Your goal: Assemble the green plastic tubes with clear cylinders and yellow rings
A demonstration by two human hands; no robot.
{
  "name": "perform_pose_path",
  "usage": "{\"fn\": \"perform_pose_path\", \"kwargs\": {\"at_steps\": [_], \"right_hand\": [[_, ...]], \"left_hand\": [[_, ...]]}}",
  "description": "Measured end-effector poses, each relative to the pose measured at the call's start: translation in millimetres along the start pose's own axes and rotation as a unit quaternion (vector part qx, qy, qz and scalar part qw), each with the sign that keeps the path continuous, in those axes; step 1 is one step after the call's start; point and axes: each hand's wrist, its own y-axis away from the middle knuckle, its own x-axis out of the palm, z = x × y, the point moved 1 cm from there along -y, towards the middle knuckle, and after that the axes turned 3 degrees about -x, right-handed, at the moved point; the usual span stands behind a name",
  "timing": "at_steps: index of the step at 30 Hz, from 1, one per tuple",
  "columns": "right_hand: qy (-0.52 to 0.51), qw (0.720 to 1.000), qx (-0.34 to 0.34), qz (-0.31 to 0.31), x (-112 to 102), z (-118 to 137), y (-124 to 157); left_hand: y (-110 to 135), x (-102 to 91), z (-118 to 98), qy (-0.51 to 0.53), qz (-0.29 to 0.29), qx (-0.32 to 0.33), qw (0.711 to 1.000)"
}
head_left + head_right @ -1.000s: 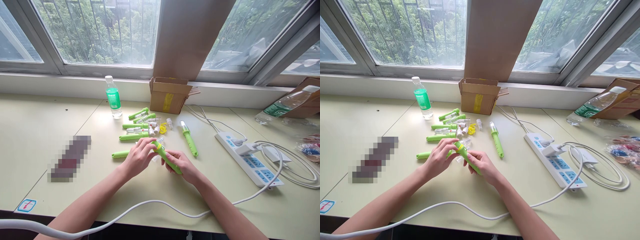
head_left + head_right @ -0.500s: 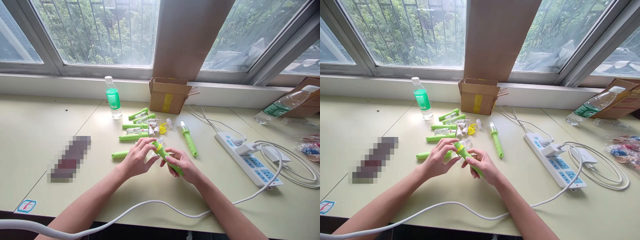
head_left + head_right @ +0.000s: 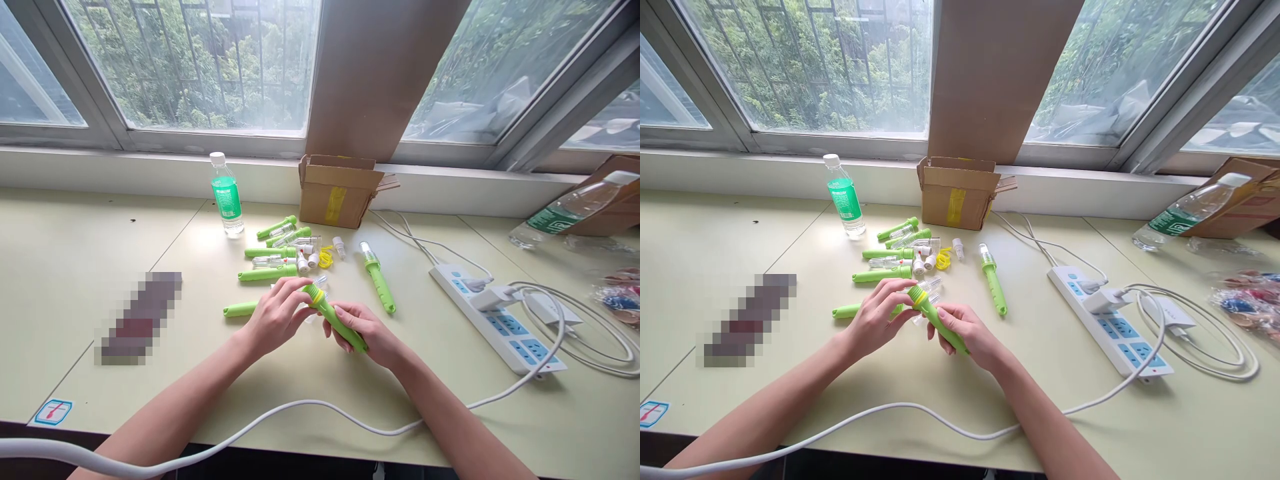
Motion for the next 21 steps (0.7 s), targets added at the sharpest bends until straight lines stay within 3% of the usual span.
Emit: {"fn": "perform_pose_path", "kwargs": {"at_steps": [13, 21], "right_hand": [[0.003, 0.999, -0.021, -0.04, -3, -9, -3], [-0.004, 1.0, -0.025, -0.002, -3, -2, 0]], "left_hand": [[0, -1.5, 2, 0.008, 0.007, -0.005, 1.0], [2, 0.3, 0, -0.006, 0.005, 0.014, 1.0]]}}
